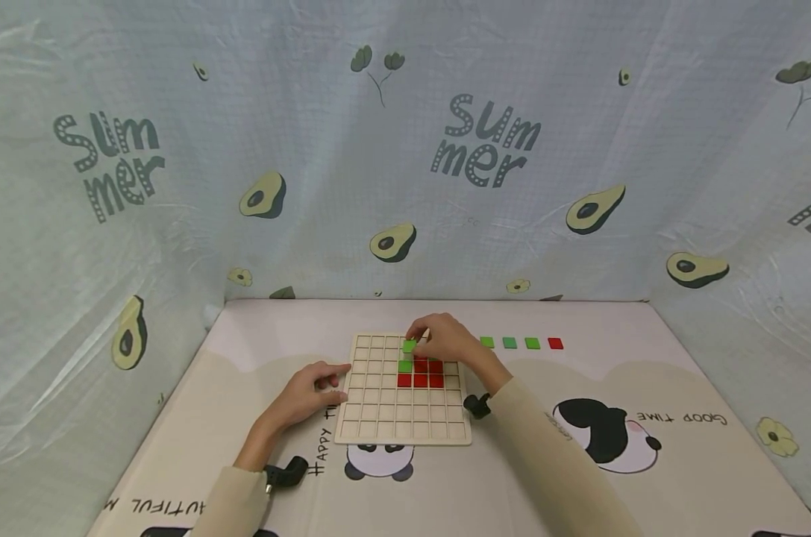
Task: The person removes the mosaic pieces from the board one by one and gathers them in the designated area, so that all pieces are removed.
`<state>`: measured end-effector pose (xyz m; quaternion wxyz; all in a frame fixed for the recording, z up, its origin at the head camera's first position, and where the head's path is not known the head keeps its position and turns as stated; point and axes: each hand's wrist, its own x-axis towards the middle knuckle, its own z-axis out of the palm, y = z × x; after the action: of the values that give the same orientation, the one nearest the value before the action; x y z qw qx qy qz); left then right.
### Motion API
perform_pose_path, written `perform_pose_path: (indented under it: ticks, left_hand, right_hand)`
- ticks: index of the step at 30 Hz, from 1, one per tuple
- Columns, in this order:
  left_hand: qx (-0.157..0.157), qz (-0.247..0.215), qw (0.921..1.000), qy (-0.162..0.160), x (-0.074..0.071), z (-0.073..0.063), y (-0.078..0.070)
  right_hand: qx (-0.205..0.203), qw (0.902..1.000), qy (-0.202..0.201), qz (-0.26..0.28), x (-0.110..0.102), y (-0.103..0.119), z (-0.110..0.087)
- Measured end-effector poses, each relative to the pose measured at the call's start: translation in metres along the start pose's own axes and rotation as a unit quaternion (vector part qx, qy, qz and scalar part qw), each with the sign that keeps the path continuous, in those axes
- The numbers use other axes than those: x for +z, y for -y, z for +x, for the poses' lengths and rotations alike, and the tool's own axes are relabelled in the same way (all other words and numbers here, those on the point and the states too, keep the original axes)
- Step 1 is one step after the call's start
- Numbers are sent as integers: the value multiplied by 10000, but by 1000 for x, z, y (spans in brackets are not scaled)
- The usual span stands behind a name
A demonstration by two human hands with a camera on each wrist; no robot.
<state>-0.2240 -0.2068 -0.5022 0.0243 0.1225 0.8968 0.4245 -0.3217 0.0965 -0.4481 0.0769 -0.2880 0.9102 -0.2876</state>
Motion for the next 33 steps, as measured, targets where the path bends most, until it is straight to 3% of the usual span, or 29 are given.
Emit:
perform_pose_path:
  ticks: [14,22,33]
  left_hand:
    - [-20,3,10000,14,2,2,-1]
    - [-35,48,10000,-9,2,2,1]
    - [59,-7,10000,20,2,0,0]
  right_hand:
    - [-73,9998,-171,-112,-22,-10,-36]
    - [-79,9991,-364,-188,-35,-31,-64]
    - [171,9976,-637,210,-47,-71,-92]
